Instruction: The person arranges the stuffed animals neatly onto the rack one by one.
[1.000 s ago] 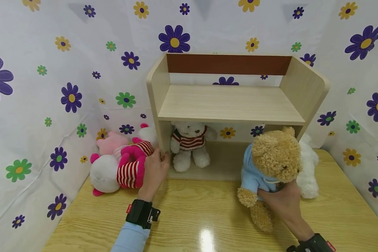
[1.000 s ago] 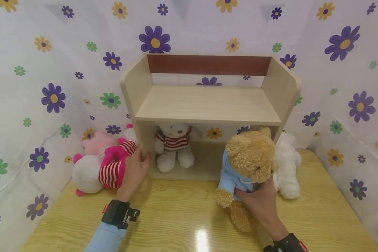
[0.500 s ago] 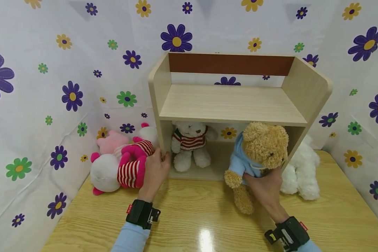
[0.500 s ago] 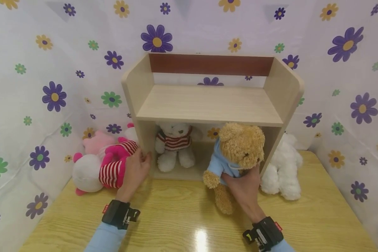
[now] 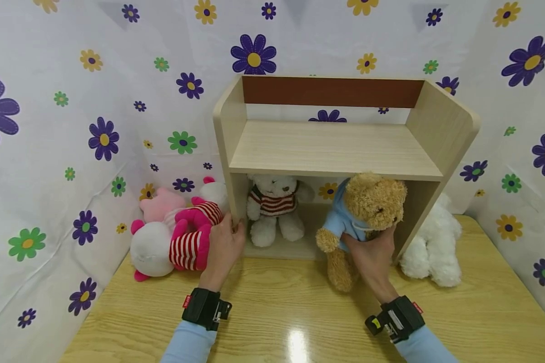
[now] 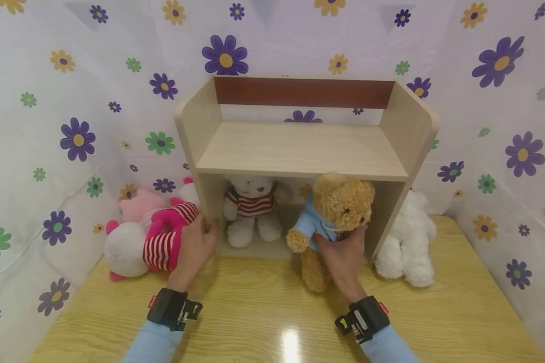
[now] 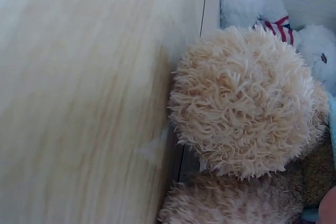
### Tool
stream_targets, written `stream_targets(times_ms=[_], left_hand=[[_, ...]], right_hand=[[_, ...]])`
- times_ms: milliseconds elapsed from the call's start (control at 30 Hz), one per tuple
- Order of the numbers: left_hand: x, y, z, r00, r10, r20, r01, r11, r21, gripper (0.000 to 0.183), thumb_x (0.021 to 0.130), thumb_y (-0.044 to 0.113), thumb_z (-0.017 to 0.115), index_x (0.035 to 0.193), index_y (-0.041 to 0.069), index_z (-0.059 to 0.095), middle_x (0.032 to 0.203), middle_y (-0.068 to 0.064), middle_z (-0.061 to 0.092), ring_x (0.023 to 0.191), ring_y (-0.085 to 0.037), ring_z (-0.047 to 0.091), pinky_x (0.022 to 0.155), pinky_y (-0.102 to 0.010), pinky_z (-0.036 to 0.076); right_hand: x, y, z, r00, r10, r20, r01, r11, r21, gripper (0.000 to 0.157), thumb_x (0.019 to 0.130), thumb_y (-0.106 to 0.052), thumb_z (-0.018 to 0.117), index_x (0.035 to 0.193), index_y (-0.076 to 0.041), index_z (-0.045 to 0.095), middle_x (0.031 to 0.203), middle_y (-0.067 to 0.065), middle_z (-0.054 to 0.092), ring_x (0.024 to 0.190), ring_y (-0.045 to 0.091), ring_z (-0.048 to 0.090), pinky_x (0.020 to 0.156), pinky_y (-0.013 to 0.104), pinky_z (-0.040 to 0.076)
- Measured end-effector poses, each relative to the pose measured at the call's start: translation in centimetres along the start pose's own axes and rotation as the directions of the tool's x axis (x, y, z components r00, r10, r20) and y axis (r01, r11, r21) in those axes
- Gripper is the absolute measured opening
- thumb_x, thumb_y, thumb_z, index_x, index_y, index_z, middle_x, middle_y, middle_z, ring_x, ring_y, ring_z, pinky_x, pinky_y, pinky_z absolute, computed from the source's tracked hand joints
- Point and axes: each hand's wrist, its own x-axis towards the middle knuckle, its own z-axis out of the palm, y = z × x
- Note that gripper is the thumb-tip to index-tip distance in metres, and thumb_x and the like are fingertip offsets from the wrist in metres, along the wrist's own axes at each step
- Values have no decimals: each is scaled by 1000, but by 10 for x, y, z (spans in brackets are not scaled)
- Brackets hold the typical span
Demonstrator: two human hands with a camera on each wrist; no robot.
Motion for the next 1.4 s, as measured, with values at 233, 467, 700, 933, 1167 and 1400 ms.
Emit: stream_targets(times_ms=[233, 467, 700, 933, 1167, 1400], left_hand=[[-1, -2, 0, 1000, 3, -1, -3, 1000, 2, 17, 99, 9, 60, 110, -4, 62, 66, -13, 57, 54, -17, 46, 48, -28, 37], [-3, -5, 1, 1000, -6, -2, 6, 1000, 1, 20, 98, 10, 61, 112, -4, 63, 66, -13, 57, 55, -17, 46, 48, -28, 38], [-2, -6, 1, 1000, -5, -3, 5, 1000, -9, 21, 98, 10, 62, 115, -3, 63, 65, -11, 56, 54, -17, 46, 48, -28, 38], [-2, -6, 2, 1000, 3, -5, -3, 1000, 9, 20, 99, 10, 62, 114, -2, 63, 66, -13, 60, 55, -16, 47, 50, -29, 39], [-1, -6, 3, 1000, 15, -19, -15, 1000, 1, 20, 98, 8, 62, 112, -4, 63, 67, -14, 60, 56, -16, 46, 48, -28, 38], [-2, -7, 4, 1000, 12, -23, -12, 1000, 5, 20, 97, 9, 63, 112, -4, 64, 69, -15, 64, 57, -17, 48, 50, -29, 40]], right_hand=[[12, 7, 18, 998, 60, 5, -59, 996, -64, 100, 78, -24, 88, 156, -9, 27, 148, 21, 45, 139, 38, 46, 115, 58, 36], [21, 17, 36, 992, 124, 15, -123, 989, -88, 80, 82, -30, 85, 140, -1, 39, 139, 26, 48, 128, 43, 50, 105, 59, 43], [38, 19, 54, 998, 58, -10, -59, 993, -106, 71, 83, -28, 86, 134, -1, 45, 130, 25, 49, 115, 37, 52, 95, 52, 44], [52, 16, 70, 998, 62, -33, -66, 984, -167, 75, 84, -28, 85, 139, 1, 45, 141, 29, 41, 128, 44, 48, 105, 57, 44], [58, 22, 84, 998, 20, -59, -32, 975, -219, 102, 81, -28, 88, 161, -7, 27, 157, 29, 30, 144, 45, 38, 116, 55, 39], [52, 24, 94, 999, 32, -9, -33, 974, -224, 124, 79, -36, 89, 163, -2, 5, 163, 30, 19, 151, 45, 28, 121, 55, 33]])
